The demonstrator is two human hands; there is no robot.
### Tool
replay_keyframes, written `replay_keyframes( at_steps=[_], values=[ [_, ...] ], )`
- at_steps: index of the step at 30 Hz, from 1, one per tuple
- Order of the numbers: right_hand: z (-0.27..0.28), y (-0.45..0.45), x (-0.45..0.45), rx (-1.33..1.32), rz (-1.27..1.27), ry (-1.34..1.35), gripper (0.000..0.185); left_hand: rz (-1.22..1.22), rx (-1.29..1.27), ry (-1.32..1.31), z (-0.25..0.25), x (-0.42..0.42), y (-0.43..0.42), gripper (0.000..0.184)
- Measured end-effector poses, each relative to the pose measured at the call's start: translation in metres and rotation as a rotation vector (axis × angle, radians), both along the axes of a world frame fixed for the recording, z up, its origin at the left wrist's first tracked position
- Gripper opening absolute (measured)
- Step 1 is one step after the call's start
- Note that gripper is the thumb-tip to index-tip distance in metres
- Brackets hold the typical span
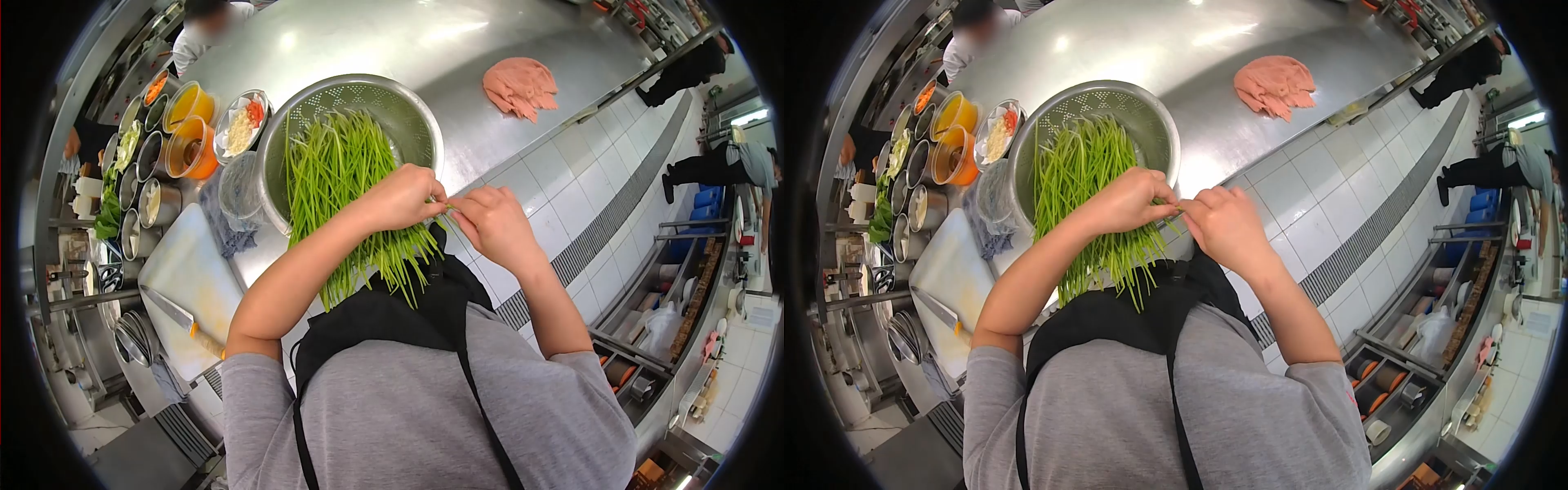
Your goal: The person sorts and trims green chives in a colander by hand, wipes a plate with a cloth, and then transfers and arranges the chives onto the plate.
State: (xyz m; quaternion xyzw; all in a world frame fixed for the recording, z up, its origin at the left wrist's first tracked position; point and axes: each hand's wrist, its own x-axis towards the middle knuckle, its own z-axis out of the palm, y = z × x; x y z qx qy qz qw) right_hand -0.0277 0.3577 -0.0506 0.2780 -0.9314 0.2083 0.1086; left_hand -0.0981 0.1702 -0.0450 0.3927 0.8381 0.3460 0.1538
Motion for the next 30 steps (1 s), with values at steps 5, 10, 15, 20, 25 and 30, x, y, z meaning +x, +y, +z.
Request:
replay_keyframes(
  at_steps=[5, 10, 15, 20, 25, 30],
  values=[
    [-0.004, -0.01, -0.002, -0.039, -0.08, 0.009, 0.008, -0.019, 0.009, 0.047, 0.001, 0.002, -0.001, 0.012],
    [-0.014, -0.016, -0.009, -0.493, -0.163, -0.196, 0.003, 0.039, 0.1, 0.006, -0.001, 0.0, -0.005, 0.011],
    [-0.033, -0.014, -0.012, -1.071, -0.212, -0.699, 0.005, 0.096, 0.179, -0.147, -0.004, 0.002, -0.011, 0.011],
    [-0.029, -0.004, -0.018, -1.227, -0.209, -0.746, 0.008, 0.18, 0.237, -0.274, 0.011, 0.009, -0.015, 0.013],
    [-0.002, 0.011, -0.026, -1.3, -0.229, -0.658, 0.01, 0.244, 0.575, -0.561, 0.049, 0.031, -0.032, 0.017],
    [0.037, -0.03, -0.017, -0.967, 0.164, -0.258, 0.009, 0.308, 1.28, -1.188, 0.036, 0.058, -0.07, 0.039]
  ],
)
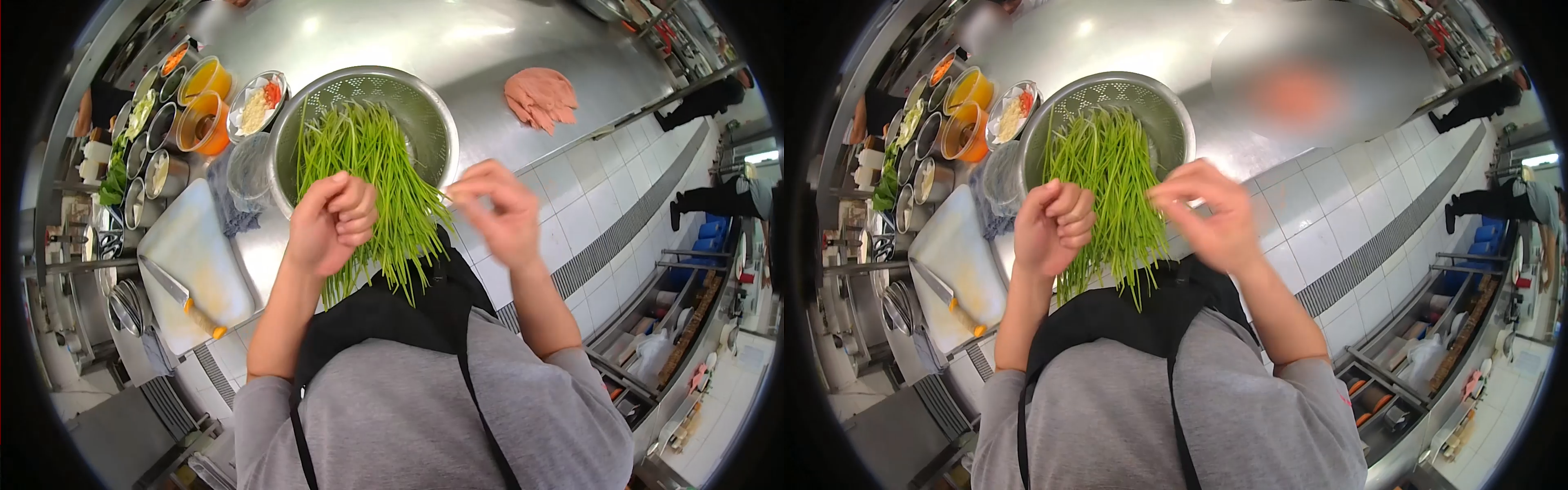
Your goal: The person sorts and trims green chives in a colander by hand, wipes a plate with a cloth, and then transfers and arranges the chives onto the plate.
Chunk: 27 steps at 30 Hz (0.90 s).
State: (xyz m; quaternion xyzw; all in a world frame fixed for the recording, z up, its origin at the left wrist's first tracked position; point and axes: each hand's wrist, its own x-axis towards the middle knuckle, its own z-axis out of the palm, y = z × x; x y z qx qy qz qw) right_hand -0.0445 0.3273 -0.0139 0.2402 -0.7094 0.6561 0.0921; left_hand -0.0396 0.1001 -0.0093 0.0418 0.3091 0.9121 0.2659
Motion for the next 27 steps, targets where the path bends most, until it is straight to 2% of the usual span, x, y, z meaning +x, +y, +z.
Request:
replay_keyframes(
  at_steps=[1, 2, 4, 5, 7, 8, 10, 12, 14, 16, 17, 19, 22, 23, 25, 27],
  values=[
    [0.008, -0.018, 0.004, 0.062, 0.063, 0.107, 0.01, 0.041, 0.06, -0.101, -0.003, 0.008, -0.003, 0.039],
    [0.009, -0.038, 0.008, 0.117, 0.12, 0.209, 0.019, 0.064, 0.06, -0.092, -0.002, 0.017, 0.001, 0.039],
    [0.009, -0.073, 0.013, 0.301, 0.18, 0.546, 0.026, 0.452, -0.022, -0.217, 0.001, 0.036, 0.015, 0.038],
    [0.006, -0.085, 0.015, 0.293, 0.208, 0.559, 0.026, 0.575, 0.014, -0.351, 0.007, 0.043, 0.017, 0.038],
    [0.001, -0.099, 0.019, 0.616, 0.279, 0.679, 0.036, 0.718, 0.115, -0.356, 0.001, 0.055, 0.01, 0.039],
    [0.002, -0.1, 0.019, 0.601, 0.318, 0.702, 0.036, 0.827, 0.21, -0.364, -0.001, 0.062, 0.009, 0.039],
    [0.002, -0.101, 0.023, 0.746, 0.518, 0.809, 0.043, 0.969, 0.212, -0.396, -0.001, 0.077, 0.011, 0.042],
    [0.0, -0.092, 0.022, 0.647, 0.667, 0.769, 0.048, 1.056, 0.27, -0.162, -0.012, 0.094, 0.006, 0.045],
    [0.008, -0.077, 0.007, 0.414, 0.913, 0.587, 0.053, 1.193, 0.356, -0.132, -0.007, 0.101, 0.002, 0.044],
    [0.004, -0.06, -0.023, 0.316, 0.782, 0.503, 0.049, 1.117, 0.611, 0.038, -0.013, 0.115, -0.005, 0.041],
    [0.001, -0.05, -0.044, 0.265, 0.719, 0.455, 0.045, 1.119, 0.515, 0.137, -0.02, 0.124, -0.002, 0.033],
    [-0.004, -0.028, -0.09, 0.381, 0.541, 0.495, 0.027, 1.204, 0.489, 0.128, -0.023, 0.139, 0.016, 0.028],
    [-0.005, 0.005, -0.137, 0.493, 0.502, 0.459, 0.023, 1.314, 0.406, 0.203, -0.031, 0.155, 0.049, 0.022],
    [-0.005, 0.011, -0.147, 0.479, 0.539, 0.475, 0.023, 1.387, 0.423, 0.192, -0.031, 0.159, 0.062, 0.022],
    [-0.008, 0.016, -0.157, 0.542, 0.691, 0.25, 0.023, 1.481, 0.479, 0.233, -0.036, 0.168, 0.088, 0.017],
    [-0.015, 0.004, -0.161, 0.535, 0.813, 0.245, 0.021, 1.511, 0.453, 0.302, -0.047, 0.175, 0.11, 0.013]
  ],
)
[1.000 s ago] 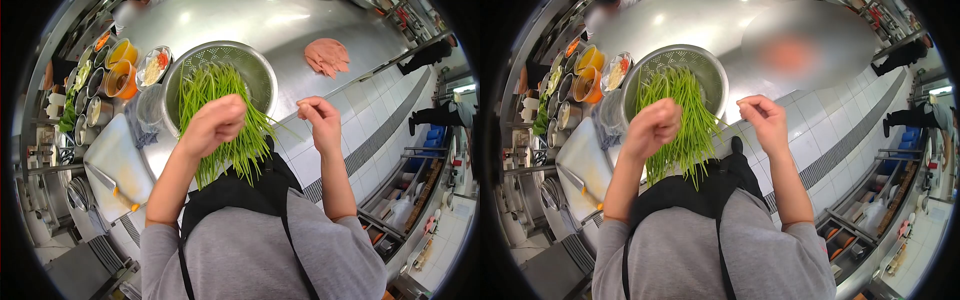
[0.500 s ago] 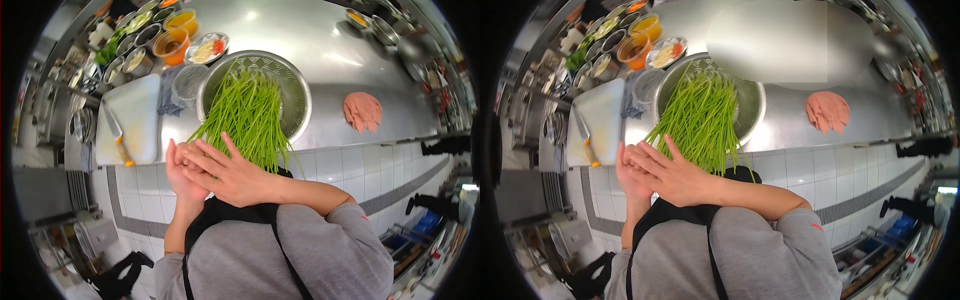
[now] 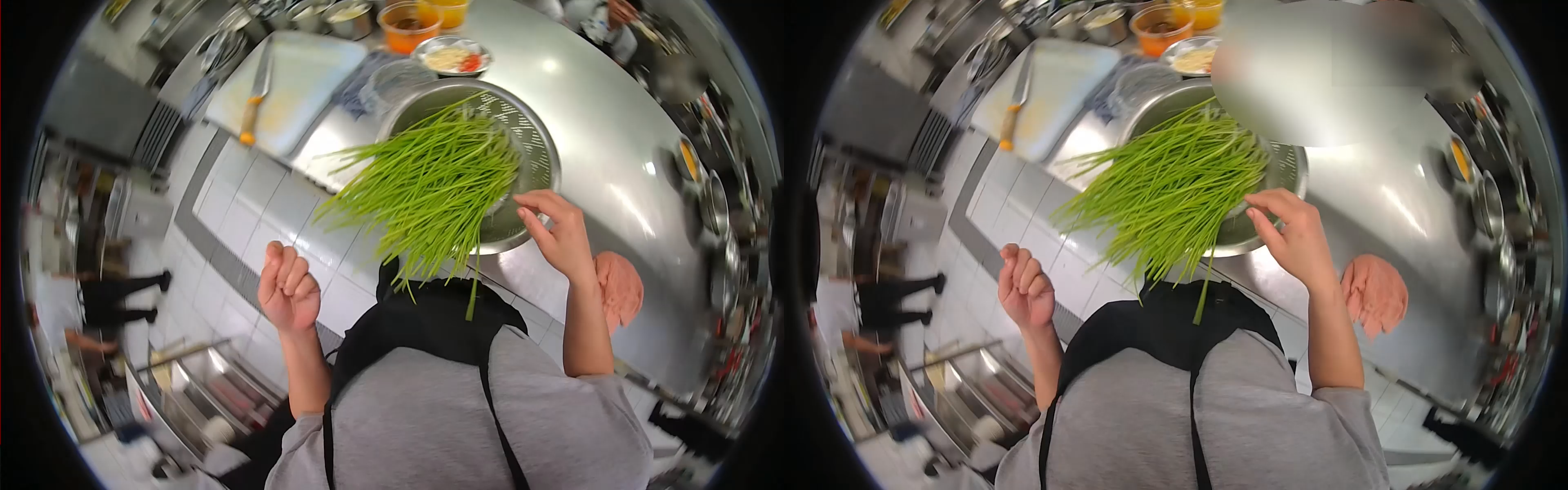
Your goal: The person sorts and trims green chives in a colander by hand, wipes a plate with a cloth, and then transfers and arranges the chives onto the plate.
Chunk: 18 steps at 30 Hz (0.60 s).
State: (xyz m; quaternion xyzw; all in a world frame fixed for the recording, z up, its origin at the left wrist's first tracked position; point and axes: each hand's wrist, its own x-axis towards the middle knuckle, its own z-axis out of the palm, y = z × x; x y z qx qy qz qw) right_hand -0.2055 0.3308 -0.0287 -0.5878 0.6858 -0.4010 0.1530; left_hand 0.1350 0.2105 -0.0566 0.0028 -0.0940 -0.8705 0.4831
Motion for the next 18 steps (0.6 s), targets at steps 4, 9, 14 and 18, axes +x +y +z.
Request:
replay_keyframes(
  at_steps=[4, 9, 14, 18],
  values=[
    [-0.017, -0.047, -0.002, 0.096, 0.251, -0.024, 0.024, 0.081, 0.063, 0.004, -0.023, -0.005, 0.036, 0.018],
    [-0.043, -0.092, 0.014, -0.052, 0.456, 0.311, 0.04, 0.194, 0.342, -0.144, -0.051, -0.022, 0.062, 0.021],
    [-0.029, -0.048, 0.008, 0.115, 0.568, 0.432, 0.044, 0.139, 0.191, -0.1, -0.059, -0.011, 0.078, 0.019],
    [0.002, -0.039, -0.028, 0.1, 0.602, 0.163, 0.034, 0.141, 0.116, -0.098, -0.053, -0.009, 0.085, 0.019]
  ],
)
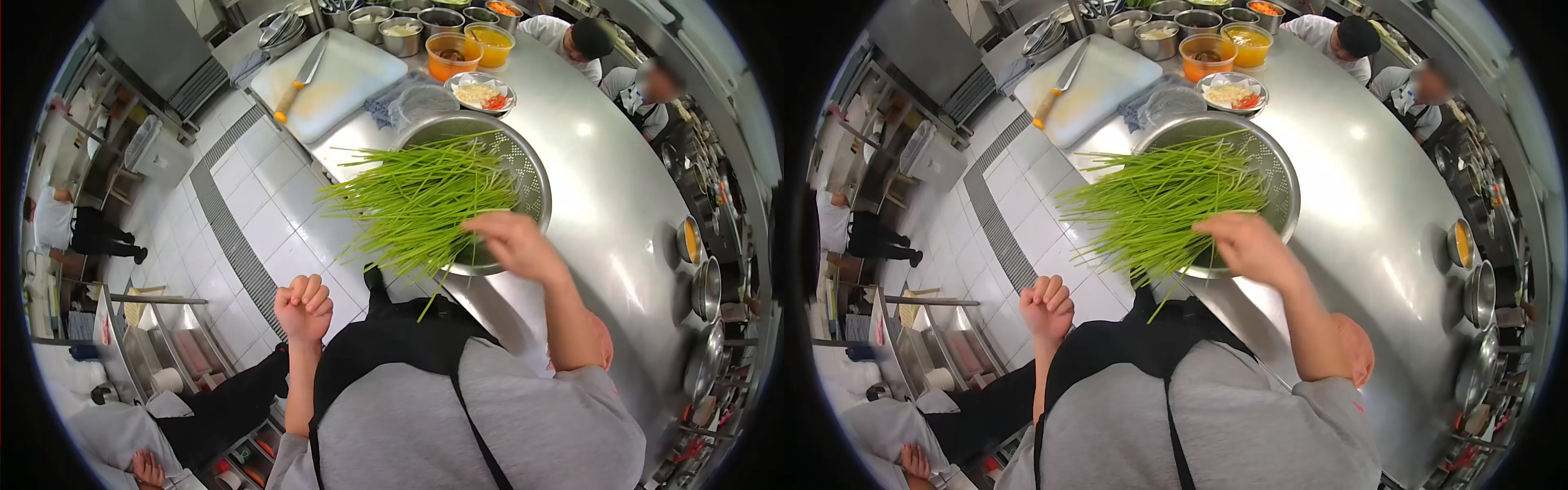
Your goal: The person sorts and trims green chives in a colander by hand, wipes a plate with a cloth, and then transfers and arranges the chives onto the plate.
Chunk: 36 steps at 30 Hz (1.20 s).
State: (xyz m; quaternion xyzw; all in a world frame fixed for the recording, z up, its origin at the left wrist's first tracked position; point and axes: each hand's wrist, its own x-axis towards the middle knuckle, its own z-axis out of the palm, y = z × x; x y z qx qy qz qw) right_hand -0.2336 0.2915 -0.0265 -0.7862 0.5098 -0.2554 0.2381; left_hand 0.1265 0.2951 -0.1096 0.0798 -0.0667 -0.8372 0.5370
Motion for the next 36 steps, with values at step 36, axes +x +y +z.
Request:
replay_keyframes(
  at_steps=[36],
  values=[
    [-0.08, -0.024, -0.087, 0.23, -0.783, -1.442, 0.018, 0.175, 0.084, -0.622, -0.005, -0.041, 0.023, 0.008]
  ],
)
